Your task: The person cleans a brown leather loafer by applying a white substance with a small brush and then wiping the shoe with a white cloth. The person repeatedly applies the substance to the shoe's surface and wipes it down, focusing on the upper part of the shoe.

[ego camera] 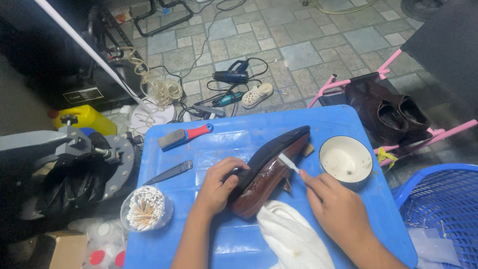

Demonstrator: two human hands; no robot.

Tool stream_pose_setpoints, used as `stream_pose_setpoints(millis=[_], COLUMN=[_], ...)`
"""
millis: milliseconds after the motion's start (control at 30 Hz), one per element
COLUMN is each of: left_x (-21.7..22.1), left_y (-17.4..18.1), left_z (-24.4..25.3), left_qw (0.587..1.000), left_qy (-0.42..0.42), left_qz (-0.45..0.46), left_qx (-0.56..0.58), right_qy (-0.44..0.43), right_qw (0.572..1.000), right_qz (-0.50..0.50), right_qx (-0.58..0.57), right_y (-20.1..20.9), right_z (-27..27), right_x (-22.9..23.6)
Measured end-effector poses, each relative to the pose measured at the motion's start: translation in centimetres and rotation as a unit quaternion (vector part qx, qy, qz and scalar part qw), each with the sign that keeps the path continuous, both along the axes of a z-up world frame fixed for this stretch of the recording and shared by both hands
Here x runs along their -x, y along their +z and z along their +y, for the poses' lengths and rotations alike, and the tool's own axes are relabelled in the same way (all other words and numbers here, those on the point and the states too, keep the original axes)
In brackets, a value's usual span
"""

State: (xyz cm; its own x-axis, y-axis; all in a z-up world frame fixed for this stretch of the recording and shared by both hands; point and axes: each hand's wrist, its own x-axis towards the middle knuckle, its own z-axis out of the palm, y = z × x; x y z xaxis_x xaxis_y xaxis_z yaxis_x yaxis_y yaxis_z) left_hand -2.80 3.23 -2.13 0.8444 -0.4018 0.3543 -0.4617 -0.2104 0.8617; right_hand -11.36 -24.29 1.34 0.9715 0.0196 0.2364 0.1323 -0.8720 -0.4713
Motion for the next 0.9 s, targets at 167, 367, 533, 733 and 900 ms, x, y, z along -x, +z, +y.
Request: stream_pose_setpoints(millis=[167, 367, 533, 733, 900], left_x=[-0.1, -0.1, 0.0, 0.0, -0.1], left_y=[0.2, 0.4, 0.9, 0.6, 0.6], left_z=[0.0, 0.0, 0.2, 0.3, 0.4], left_qw=[1.000, 1.000, 1.000, 1.000, 1.000], left_qy=[-0.008, -0.009, -0.012, -0.003, -0.009], left_qz=[-0.008, -0.008, -0.003, 0.004, 0.000], left_qx=[-0.010, -0.009, -0.022, -0.017, -0.014], right_qy=[0.100, 0.028, 0.094, 0.052, 0.035], right_qw=[0.994, 0.999, 0.995, 0.998, 0.999], right_qz=[-0.019, -0.010, -0.028, -0.034, 0.020], right_qx=[-0.033, 0.023, -0.012, -0.001, 0.016], right_y=[-0.8, 0.2, -0.1, 0.0, 0.5], right_z=[2.4, 1.2, 2.0, 2.0, 2.1], right_x=[2.0, 0.4, 0.9, 0.4, 0.2])
